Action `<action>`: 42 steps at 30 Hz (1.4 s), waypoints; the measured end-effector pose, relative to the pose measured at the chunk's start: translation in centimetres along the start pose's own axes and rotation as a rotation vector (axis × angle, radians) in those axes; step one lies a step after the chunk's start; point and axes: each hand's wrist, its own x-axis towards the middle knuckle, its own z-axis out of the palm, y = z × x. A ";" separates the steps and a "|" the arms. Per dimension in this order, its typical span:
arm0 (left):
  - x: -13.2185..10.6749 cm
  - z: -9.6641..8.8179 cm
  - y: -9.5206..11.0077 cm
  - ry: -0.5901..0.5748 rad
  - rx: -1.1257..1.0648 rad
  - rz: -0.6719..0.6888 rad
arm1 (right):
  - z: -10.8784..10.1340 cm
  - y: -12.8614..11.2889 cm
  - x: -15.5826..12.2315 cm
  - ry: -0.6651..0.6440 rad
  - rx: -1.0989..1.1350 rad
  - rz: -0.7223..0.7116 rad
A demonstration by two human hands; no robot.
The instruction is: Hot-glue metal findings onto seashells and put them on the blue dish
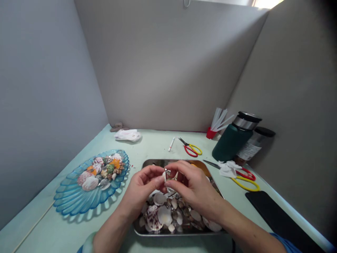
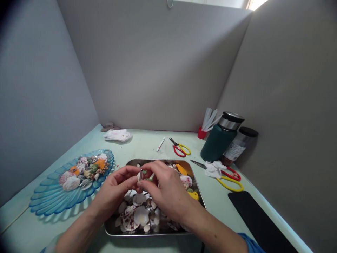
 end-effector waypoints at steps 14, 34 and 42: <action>0.1 0.0 -0.1 0.025 -0.002 0.032 | 0.0 0.1 0.0 0.005 -0.023 0.011; 0.0 -1.1 1.3 0.230 0.217 0.126 | -1.4 0.1 -0.4 0.052 -0.039 -0.041; -4.3 -9.7 4.3 0.721 0.852 0.122 | -2.3 -0.2 -0.4 0.083 -0.027 -0.069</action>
